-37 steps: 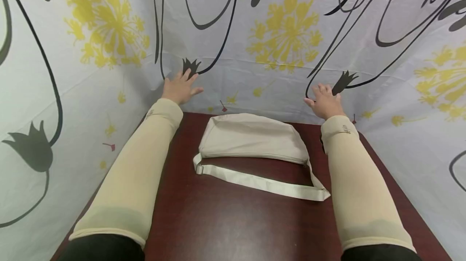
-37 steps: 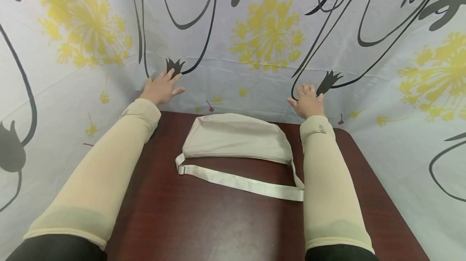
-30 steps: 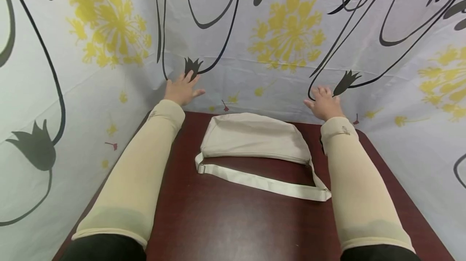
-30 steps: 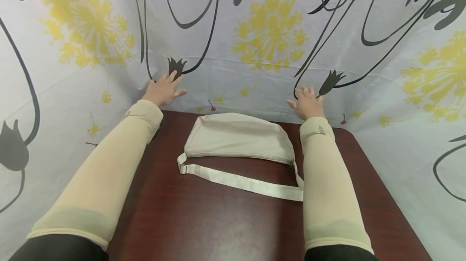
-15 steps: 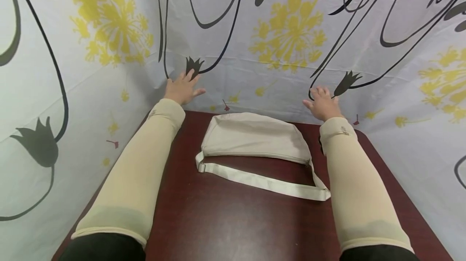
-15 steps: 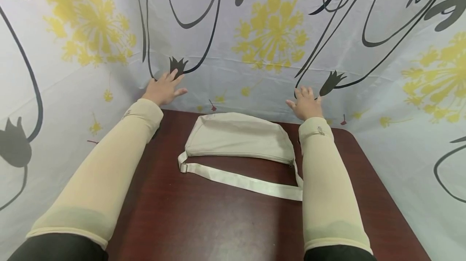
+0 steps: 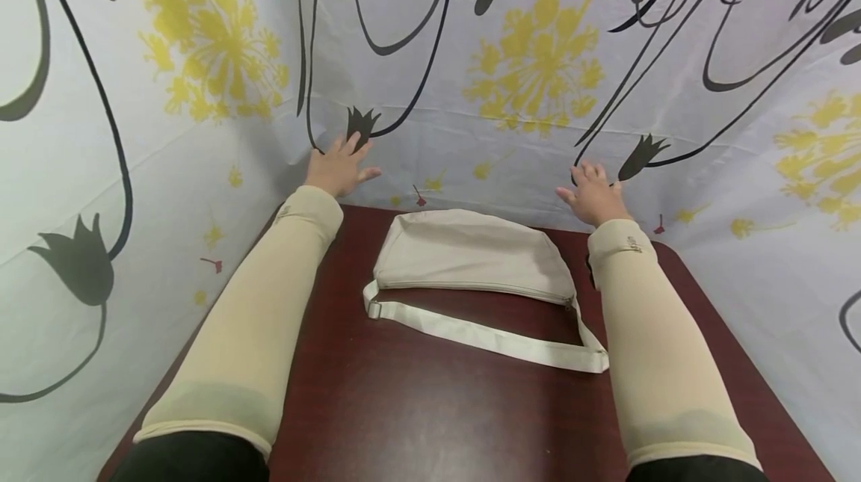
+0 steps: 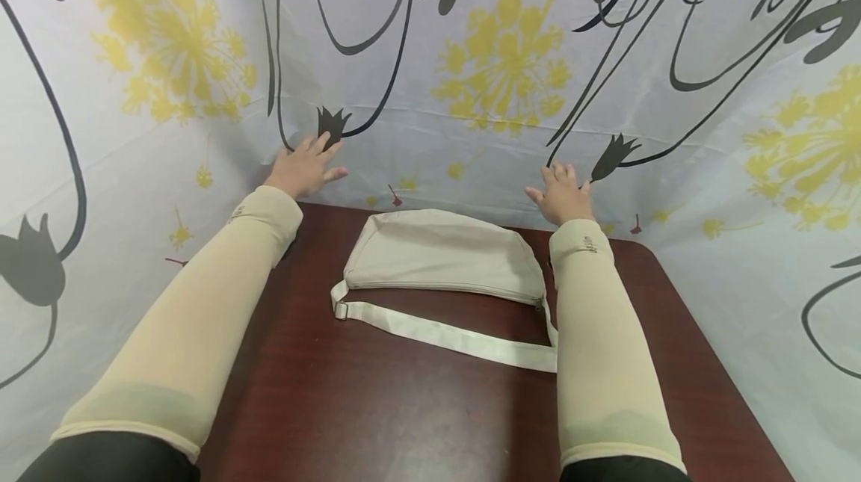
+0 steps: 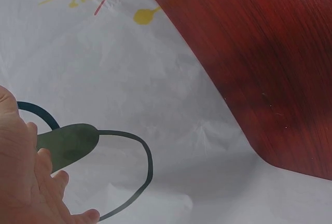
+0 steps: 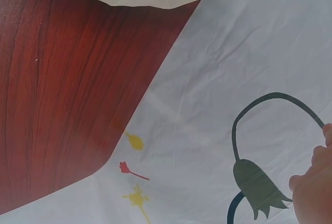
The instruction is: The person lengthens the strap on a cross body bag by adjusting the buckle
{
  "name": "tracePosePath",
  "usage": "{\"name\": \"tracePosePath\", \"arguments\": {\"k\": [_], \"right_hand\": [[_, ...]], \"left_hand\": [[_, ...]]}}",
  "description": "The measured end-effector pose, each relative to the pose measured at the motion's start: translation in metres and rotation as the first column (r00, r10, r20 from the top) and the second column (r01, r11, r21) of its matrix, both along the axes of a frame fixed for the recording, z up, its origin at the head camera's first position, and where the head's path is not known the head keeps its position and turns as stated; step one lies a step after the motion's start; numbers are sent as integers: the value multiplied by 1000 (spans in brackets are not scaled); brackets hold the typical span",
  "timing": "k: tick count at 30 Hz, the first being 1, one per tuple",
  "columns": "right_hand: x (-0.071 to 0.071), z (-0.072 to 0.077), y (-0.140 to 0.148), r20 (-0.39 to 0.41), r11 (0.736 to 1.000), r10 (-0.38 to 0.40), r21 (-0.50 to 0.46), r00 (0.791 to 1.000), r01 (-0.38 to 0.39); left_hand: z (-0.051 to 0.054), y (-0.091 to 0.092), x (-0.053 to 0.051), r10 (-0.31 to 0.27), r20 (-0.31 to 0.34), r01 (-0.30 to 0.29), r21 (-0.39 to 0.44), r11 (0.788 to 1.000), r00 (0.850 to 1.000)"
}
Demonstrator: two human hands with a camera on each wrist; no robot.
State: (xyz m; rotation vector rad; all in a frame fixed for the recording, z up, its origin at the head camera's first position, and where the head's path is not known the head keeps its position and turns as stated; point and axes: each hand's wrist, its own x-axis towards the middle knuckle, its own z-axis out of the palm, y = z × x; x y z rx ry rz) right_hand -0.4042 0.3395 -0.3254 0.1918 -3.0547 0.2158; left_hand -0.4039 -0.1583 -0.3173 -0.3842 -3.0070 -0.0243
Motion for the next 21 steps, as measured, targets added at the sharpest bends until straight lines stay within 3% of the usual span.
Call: {"name": "tracePosePath", "arguments": {"k": [11,21], "right_hand": [[2,-2,-1,-12,1000,3,-13,1000,-3],[3,-6,-8,3,999,1,-34,1000,-1]], "left_hand": [[-2,0,-5,0,4,0,-5,1000,1000],[-2,-1,2,-27,-7,27,3,1000,1000]]}}
